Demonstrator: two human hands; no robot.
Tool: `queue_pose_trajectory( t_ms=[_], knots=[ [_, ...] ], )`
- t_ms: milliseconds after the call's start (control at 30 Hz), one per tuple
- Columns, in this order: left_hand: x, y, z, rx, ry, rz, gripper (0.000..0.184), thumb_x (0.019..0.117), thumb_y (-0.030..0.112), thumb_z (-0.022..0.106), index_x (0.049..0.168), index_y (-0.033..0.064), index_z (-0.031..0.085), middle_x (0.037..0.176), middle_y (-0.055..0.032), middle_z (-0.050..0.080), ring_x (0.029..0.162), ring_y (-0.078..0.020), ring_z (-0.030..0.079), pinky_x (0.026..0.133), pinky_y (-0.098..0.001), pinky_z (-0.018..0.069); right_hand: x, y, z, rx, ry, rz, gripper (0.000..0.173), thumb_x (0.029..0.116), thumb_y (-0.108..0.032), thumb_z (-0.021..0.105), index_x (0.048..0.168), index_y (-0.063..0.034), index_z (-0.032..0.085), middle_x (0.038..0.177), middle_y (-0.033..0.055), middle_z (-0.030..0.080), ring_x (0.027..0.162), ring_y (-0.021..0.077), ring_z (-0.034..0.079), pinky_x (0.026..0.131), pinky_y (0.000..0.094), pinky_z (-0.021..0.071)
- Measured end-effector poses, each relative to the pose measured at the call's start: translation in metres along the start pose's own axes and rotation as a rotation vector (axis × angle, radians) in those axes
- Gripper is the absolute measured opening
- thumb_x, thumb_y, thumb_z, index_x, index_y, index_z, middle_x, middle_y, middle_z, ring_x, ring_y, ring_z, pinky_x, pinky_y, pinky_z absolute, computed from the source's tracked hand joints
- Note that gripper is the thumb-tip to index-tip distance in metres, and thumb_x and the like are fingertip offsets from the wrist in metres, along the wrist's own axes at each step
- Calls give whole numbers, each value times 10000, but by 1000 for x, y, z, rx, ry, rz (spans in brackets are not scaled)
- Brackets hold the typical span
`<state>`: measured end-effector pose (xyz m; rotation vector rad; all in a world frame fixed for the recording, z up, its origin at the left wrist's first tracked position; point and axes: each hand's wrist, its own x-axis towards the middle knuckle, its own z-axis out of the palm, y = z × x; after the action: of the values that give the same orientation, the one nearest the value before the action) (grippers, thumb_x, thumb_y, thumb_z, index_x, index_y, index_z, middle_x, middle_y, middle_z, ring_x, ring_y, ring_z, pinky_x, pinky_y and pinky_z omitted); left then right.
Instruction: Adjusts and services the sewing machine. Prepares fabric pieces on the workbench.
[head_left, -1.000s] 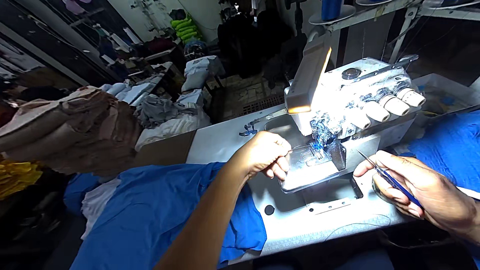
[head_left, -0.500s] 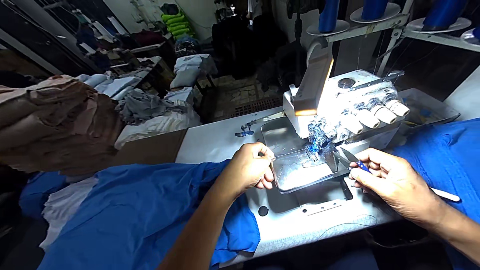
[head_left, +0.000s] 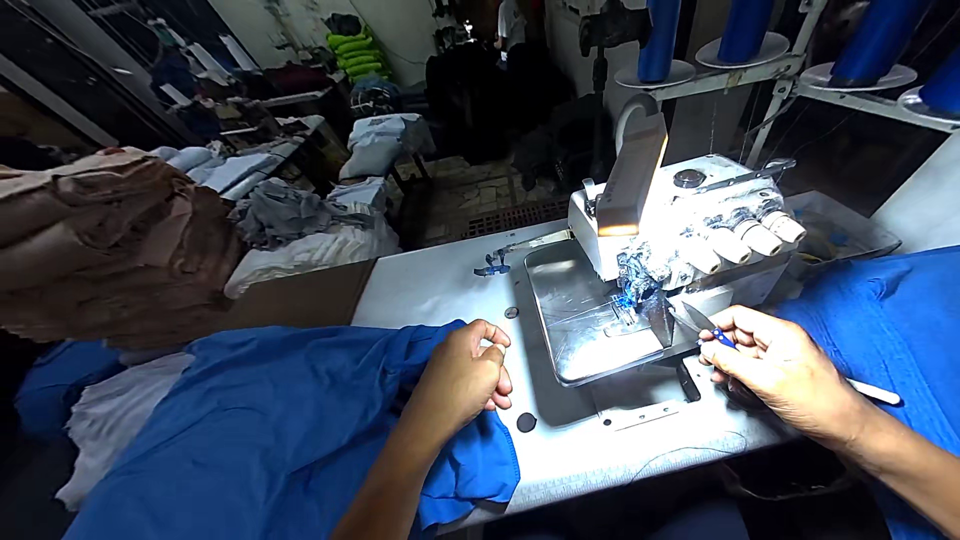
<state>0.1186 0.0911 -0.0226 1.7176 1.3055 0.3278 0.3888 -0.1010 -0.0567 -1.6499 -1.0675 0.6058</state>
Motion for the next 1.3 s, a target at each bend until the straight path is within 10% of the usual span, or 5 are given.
queue_pose_trajectory(
  t_ms=[233, 433, 800, 967, 1300],
  knots=[
    [-11, -4, 1, -87, 69, 57, 163, 1100, 117, 462, 1214, 46, 555, 620, -85, 637, 491, -164, 656, 465, -271, 557, -2, -2, -22, -376, 115, -124, 149, 902, -225, 647, 1034, -232, 714, 718, -96, 637, 562, 36, 576, 494, 238, 482],
    [-34, 4, 16, -369, -213, 354, 128, 1053, 57, 445, 1095, 52, 565, 612, -137, 605, 490, -213, 640, 484, -303, 569, 2, -27, -12, -519, 239, -446, 196, 956, -208, 632, 1095, -169, 764, 916, -91, 701, 755, -33, 631, 639, 152, 537],
    [-44, -4, 11, -505, -87, 411, 156, 1023, 48, 420, 1067, 36, 569, 829, -144, 712, 640, -209, 724, 496, -279, 592, 22, -38, 14, -1010, 180, -837, 248, 964, -176, 594, 1122, -130, 779, 845, 81, 638, 676, 220, 644, 512, 336, 511],
    [-38, -20, 8, -553, 62, 319, 187, 1053, 40, 395, 1103, 22, 575, 928, -134, 721, 679, -214, 738, 502, -306, 610, 12, -40, 2, -984, 182, -818, 259, 974, -196, 583, 1135, -121, 771, 931, 68, 686, 826, 219, 689, 651, 347, 576],
    [3, -27, 18, -196, 157, 129, 116, 1049, 17, 500, 1102, 19, 604, 890, -101, 722, 604, -177, 699, 482, -299, 570, -33, 11, -65, -1182, 107, -602, 211, 918, -209, 531, 926, -128, 727, 736, 34, 565, 581, 203, 615, 445, 357, 491]
  ],
)
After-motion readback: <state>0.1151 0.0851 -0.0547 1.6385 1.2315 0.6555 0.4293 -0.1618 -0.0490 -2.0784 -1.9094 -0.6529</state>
